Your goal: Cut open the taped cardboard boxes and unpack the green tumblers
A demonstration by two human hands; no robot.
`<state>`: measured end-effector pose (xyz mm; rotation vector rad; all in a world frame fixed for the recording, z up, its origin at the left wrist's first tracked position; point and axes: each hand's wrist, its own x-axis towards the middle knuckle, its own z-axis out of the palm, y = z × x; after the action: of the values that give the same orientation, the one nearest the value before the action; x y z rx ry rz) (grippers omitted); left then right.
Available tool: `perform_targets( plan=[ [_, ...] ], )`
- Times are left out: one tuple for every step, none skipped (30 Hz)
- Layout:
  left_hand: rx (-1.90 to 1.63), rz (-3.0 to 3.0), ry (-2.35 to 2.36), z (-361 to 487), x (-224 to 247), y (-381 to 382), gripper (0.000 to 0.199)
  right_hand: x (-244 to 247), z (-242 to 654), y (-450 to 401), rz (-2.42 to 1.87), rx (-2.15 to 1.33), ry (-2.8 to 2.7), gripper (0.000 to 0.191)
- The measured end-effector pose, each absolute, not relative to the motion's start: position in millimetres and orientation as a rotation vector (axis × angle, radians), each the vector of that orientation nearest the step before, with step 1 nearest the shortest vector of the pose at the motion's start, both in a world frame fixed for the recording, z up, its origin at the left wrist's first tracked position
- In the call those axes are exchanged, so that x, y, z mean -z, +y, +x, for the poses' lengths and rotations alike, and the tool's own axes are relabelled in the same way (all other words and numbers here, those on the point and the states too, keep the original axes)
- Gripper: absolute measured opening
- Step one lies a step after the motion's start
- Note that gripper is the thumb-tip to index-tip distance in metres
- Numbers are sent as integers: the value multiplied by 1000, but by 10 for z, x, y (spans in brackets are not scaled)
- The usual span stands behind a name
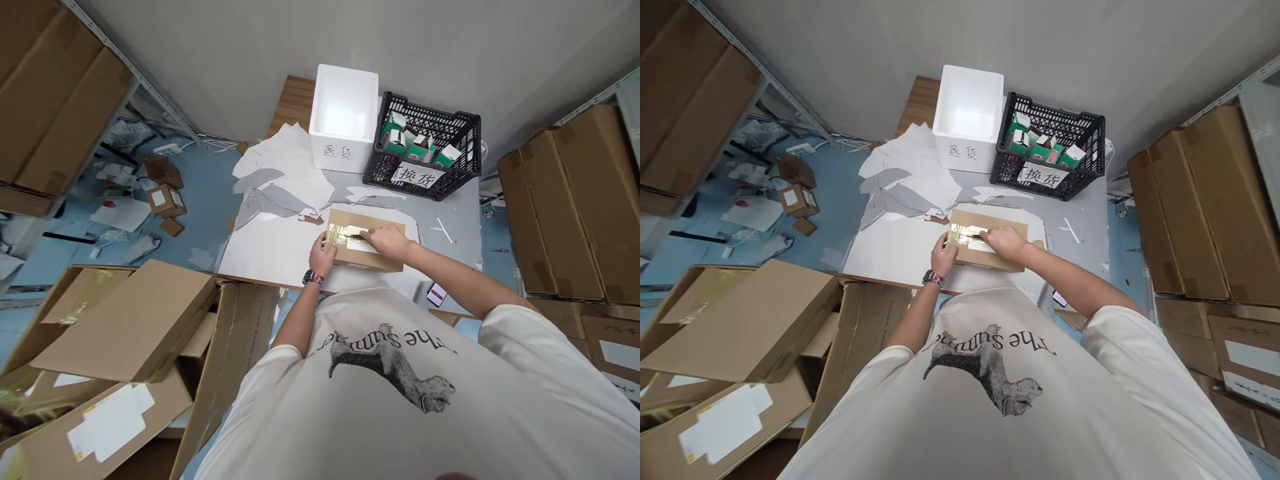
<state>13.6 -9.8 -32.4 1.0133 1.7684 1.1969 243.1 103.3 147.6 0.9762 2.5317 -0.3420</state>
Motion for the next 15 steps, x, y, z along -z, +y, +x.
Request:
perform_targets(
  plan=[
    [-1175, 1027, 1787, 138, 310, -96, 68, -1476, 2458, 1024, 960, 325, 2522, 42],
    [-1149, 1039, 1804, 141, 294, -95, 68, -1484, 2475, 1017, 943, 305, 2516, 42],
    [-1122, 1051, 1817, 145, 278, -97, 67, -1498, 2486, 1011, 924, 281, 2511, 41],
    [-1099, 1059, 1828, 149, 262, -99, 67, -1517, 2492, 1005, 907, 256, 2501, 41],
    [-1078, 1066, 1839, 152, 248, -101, 67, -1539, 2498, 1001, 892, 232, 2494, 40],
    [-1060, 1071, 1848, 155, 236, -102, 66, -1561, 2510, 997, 883, 209, 2488, 40],
    [-1042, 1077, 1859, 157, 227, -102, 66, -1584, 2532, 995, 879, 192, 2479, 40],
    [-1025, 1085, 1872, 158, 221, -100, 66, -1605, 2572, 994, 881, 178, 2464, 40],
    [-1008, 1093, 1887, 157, 217, -97, 66, -1625, 2633, 993, 887, 169, 2446, 40],
    [-992, 1104, 1903, 156, 216, -93, 65, -1645, 2720, 991, 897, 167, 2424, 40],
    [-977, 1115, 1917, 155, 215, -89, 65, -1664, 2833, 987, 911, 165, 2398, 40],
    [-963, 1124, 1931, 154, 216, -86, 64, -1684, 2970, 980, 930, 161, 2369, 40],
    [-952, 1128, 1944, 155, 216, -83, 63, -1704, 3126, 967, 951, 158, 2343, 40],
    [-943, 1129, 1954, 158, 216, -81, 63, -1725, 3293, 948, 976, 155, 2319, 40],
    [-936, 1129, 1961, 164, 214, -80, 62, -1745, 3460, 922, 1004, 153, 2297, 41]
  ],
)
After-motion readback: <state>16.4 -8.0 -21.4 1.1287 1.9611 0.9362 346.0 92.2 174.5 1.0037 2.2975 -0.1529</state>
